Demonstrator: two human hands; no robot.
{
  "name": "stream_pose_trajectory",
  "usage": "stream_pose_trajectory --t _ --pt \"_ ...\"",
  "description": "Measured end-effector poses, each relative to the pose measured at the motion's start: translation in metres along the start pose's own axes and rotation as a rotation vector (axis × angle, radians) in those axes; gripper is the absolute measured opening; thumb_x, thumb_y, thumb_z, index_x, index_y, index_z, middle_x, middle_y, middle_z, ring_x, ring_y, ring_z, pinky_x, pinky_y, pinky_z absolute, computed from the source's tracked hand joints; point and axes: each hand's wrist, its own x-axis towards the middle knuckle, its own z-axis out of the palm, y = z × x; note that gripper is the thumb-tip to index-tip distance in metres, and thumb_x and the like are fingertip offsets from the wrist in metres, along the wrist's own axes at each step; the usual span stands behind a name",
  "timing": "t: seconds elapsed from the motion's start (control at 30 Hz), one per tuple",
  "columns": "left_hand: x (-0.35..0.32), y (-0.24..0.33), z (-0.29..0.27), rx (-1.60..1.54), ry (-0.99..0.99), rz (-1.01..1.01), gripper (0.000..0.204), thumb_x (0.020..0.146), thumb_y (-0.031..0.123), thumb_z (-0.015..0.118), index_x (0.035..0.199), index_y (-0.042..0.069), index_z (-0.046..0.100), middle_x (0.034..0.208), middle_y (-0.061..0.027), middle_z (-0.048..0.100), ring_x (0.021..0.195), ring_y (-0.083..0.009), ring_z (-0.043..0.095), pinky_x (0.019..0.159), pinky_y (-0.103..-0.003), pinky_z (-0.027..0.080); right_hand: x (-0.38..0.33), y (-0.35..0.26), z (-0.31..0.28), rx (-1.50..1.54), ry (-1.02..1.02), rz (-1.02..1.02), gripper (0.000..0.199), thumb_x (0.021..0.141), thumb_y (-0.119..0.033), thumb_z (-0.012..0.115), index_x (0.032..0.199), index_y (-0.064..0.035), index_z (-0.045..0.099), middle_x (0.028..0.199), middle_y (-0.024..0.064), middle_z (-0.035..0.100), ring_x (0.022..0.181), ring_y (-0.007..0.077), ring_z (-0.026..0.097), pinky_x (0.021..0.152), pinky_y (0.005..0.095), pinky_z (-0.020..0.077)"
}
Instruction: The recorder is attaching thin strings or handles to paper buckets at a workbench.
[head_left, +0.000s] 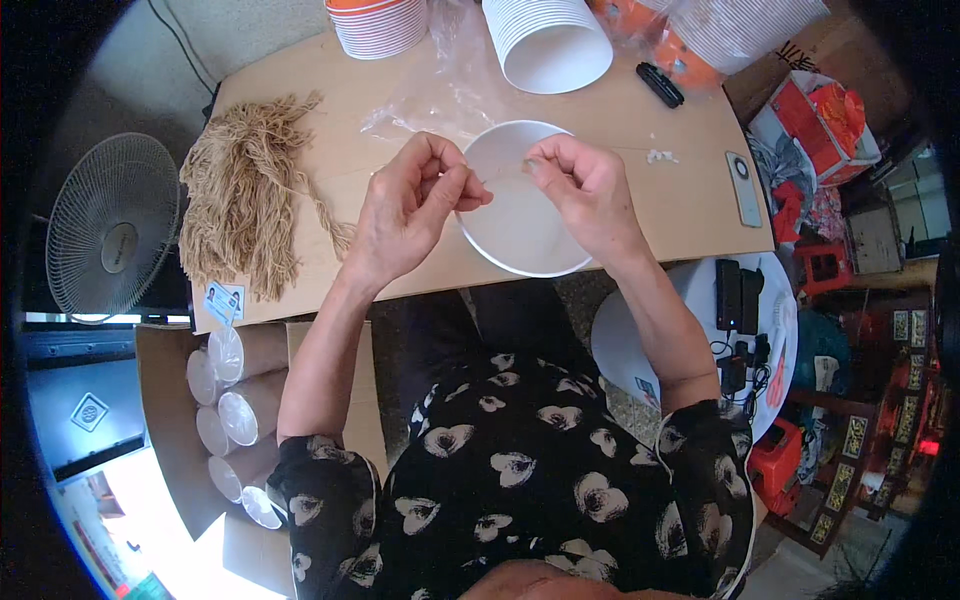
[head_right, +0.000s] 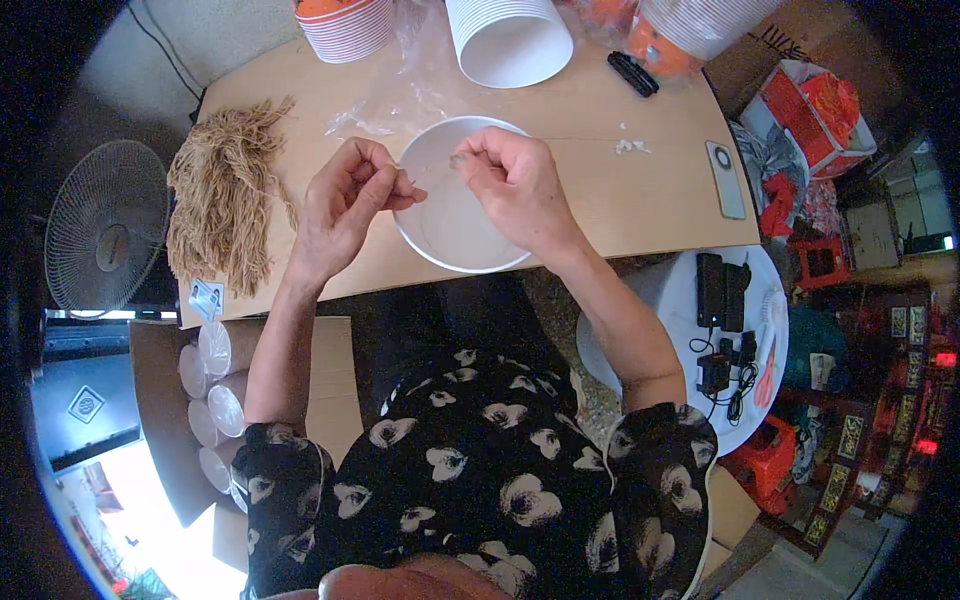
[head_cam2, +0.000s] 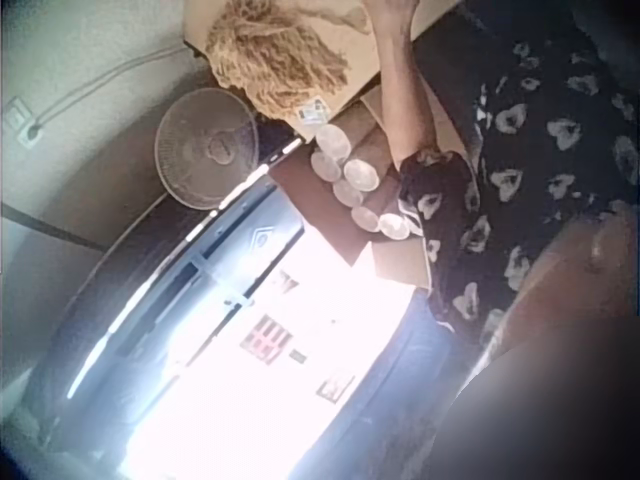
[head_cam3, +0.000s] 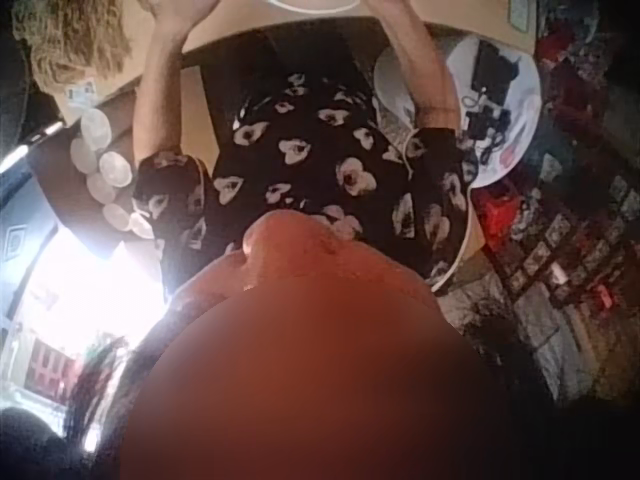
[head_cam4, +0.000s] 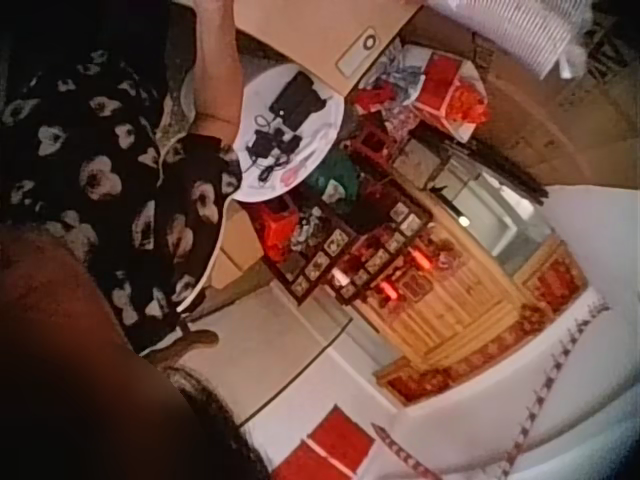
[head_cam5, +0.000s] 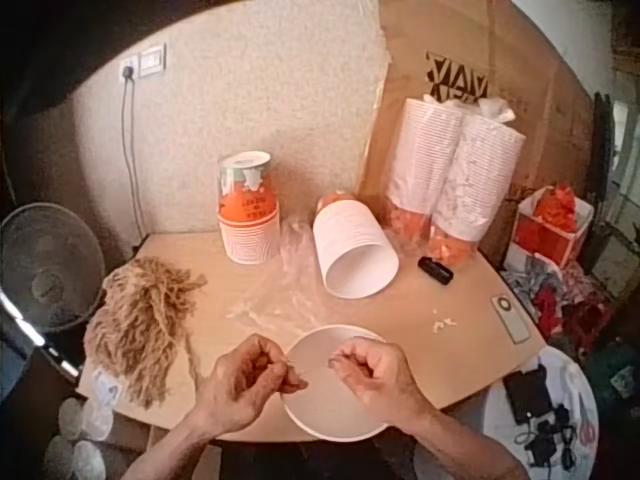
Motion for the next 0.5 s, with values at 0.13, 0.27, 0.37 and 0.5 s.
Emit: stream_pose_trajectory --t 0.13,0.27,0.37,0.5 --pt "0.002 -0.002 -0.001 -0.006 0.04 -0.022 0.015 0.098 0.007 0.059 0.109 -0.003 0.055 0.083 -0.0045 0.064 0.079 -0.01 0.066 0.07 -0.024 0.054 0.0 -0.001 0.002 0.063 0.06 -0.021 0.009 0.094 -0.006 0.062 0.093 0.0029 0.064 0.069 -0.0063 0.053 0.061 0.0007 0.041 0.053 0.0211 0.034" --pt "0.011 -0.003 -0.004 0.349 0.0 0.068 0.018 0.088 0.008 0.072 0.104 0.0 0.07 0.072 0.0001 0.06 0.064 -0.0058 0.056 0.055 -0.023 0.044 0.004 -0.005 0.002 0.066 0.009 -0.021 0.008 0.093 -0.005 0.063 0.094 0.0025 0.064 0.069 -0.0072 0.051 0.061 0.0005 0.041 0.053 0.0208 0.0338" --pt "0.017 0.003 0.003 0.405 0.035 0.163 0.012 0.085 0.008 0.075 0.095 0.002 0.076 0.071 -0.0007 0.061 0.061 -0.0054 0.053 0.053 -0.024 0.041 0.003 -0.014 -0.01 0.013 -0.002 -0.065 0.012 0.093 -0.006 0.067 0.101 0.0017 0.065 0.076 -0.0066 0.059 0.065 -0.0007 0.047 0.056 0.0178 0.0363" --pt "0.013 0.006 -0.007 0.411 0.018 0.25 0.008 0.084 0.006 0.075 0.092 0.004 0.077 0.084 -0.006 0.067 0.073 -0.0104 0.062 0.061 -0.025 0.049 -0.003 -0.019 -0.024 -0.292 -0.058 -0.134 0.013 0.087 -0.007 0.074 0.094 0.0025 0.068 0.068 -0.0107 0.05 0.059 -0.0012 0.038 0.051 0.0192 0.0312"
